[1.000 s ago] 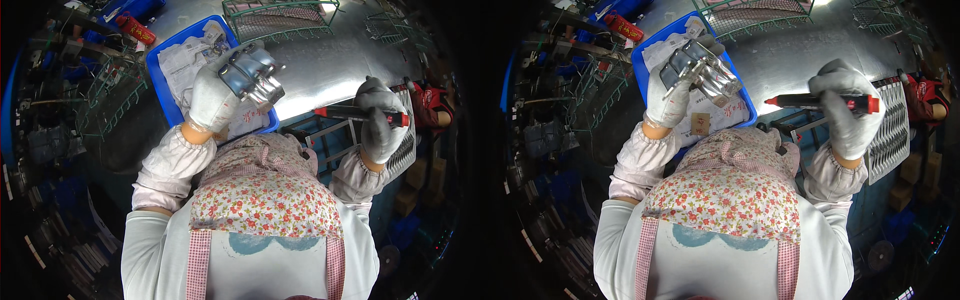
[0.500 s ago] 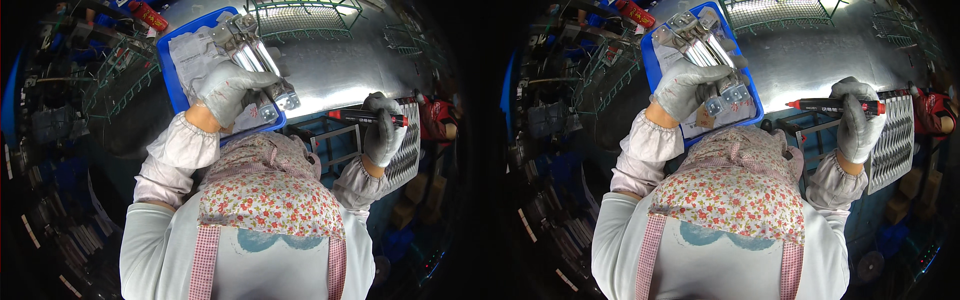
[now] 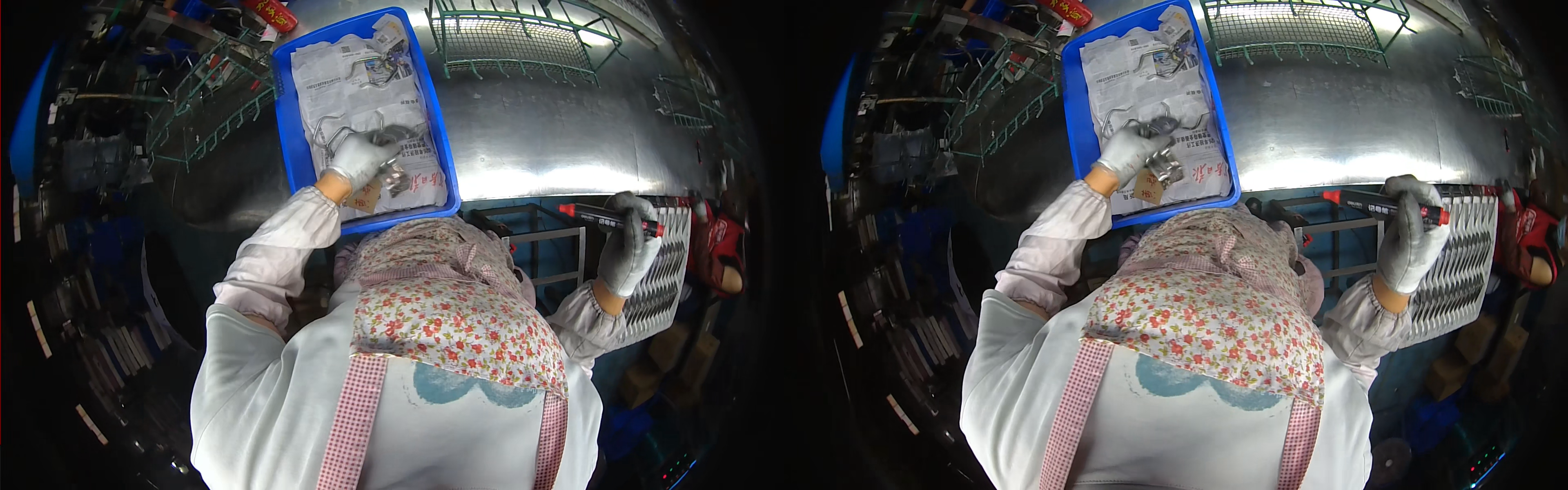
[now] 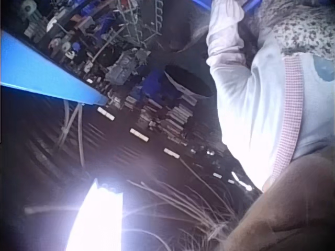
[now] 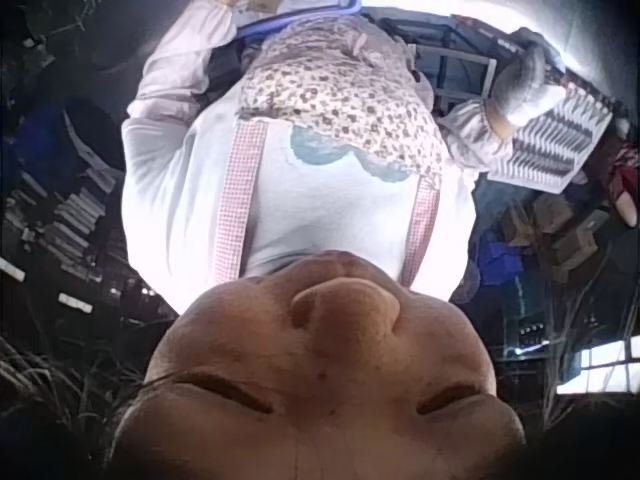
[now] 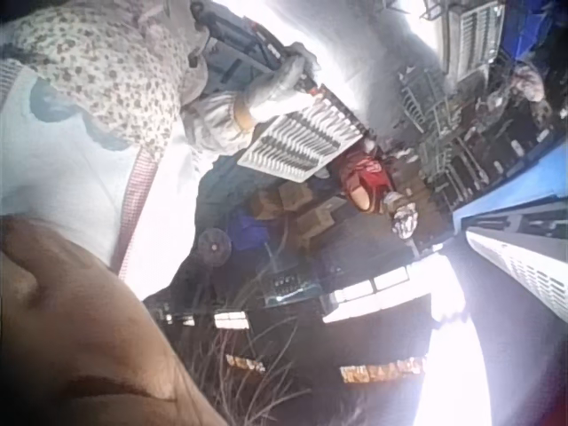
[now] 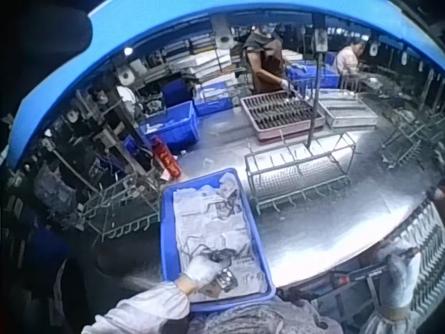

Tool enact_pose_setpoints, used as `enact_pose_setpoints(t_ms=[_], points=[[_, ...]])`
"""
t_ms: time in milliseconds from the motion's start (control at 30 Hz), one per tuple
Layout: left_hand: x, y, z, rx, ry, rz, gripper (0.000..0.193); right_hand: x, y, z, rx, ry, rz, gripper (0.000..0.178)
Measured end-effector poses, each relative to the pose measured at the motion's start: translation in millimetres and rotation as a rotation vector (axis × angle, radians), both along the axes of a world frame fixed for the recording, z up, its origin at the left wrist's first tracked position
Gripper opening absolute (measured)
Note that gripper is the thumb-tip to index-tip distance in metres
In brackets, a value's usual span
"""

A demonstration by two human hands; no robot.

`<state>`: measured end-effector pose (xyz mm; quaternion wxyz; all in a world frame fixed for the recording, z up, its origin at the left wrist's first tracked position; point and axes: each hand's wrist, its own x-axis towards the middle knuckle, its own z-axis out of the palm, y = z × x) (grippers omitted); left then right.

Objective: The person holds metal parts, marks them using a marker pen, places them into a blue container, and carries the container away.

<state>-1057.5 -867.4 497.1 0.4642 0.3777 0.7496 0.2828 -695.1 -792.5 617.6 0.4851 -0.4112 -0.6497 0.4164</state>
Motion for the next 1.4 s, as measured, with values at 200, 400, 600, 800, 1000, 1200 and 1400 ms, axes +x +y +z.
enact_pose_setpoints(t_ms=[200,400,600,800,1000,1200,1400], points=[[-16.2,-21.9,-106.1,-0.207,0.299,-0.079,0.041,12.8,7.3,-17.2,-0.033,0.039,-0.001,0.011],[-10.0,-7.5,-123.1,-0.284,0.200,-0.130,0.048,-0.9,13.6,-25.0,-0.194,0.000,-0.001,0.012],[-78.7,3.7,-140.6,-0.345,0.657,-0.241,0.043,-16.6,15.9,-10.1,-0.178,-0.126,0.035,0.012],[-119.8,93.5,-127.6,0.033,0.691,0.216,0.058,-8.8,11.6,-15.9,-0.336,-0.027,-0.032,0.005],[-89.6,203.7,-165.7,0.269,1.097,0.207,0.051,-7.4,16.8,-28.3,-0.393,-0.129,-0.103,0.003],[-66.4,206.0,-148.3,-0.085,0.958,-0.149,0.040,-8.3,16.4,-21.1,-0.397,-0.185,-0.205,0.007],[-132.5,218.6,-140.1,0.015,1.165,0.079,0.026,-10.0,22.5,-28.4,-0.361,-0.200,-0.266,0.008]])
